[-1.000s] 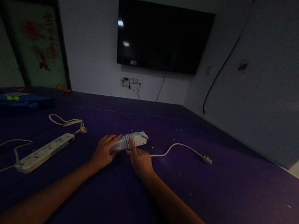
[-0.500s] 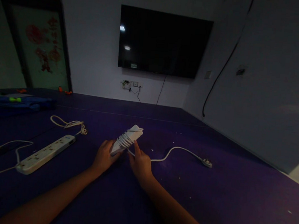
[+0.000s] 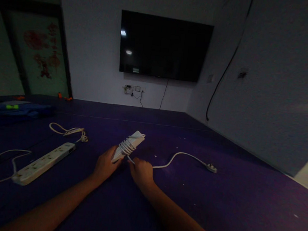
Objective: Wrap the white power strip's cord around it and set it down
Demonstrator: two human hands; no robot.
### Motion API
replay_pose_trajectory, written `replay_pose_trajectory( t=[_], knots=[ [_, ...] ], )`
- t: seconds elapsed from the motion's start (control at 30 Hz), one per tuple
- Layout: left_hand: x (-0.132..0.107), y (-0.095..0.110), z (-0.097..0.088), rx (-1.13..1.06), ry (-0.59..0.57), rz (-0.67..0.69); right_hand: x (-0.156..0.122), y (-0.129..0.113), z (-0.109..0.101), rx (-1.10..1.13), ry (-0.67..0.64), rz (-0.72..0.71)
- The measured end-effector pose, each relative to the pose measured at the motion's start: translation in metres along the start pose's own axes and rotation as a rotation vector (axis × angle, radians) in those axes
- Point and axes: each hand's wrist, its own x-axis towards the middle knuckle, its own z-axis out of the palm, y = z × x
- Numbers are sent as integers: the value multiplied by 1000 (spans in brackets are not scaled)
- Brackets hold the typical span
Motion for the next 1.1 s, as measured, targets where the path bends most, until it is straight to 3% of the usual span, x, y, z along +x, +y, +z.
replay_pose_trajectory(
  t=[0.27, 0.83, 1.1],
  knots=[
    [1, 3, -3, 34, -64, -12, -2, 1, -1, 29, 94, -19],
    [-1, 3, -3, 19, 3, 19, -3, 3, 2, 48, 171, -15],
    [-2, 6, -3, 90, -47, -8, -1, 0, 1, 63, 116, 15]
  ],
)
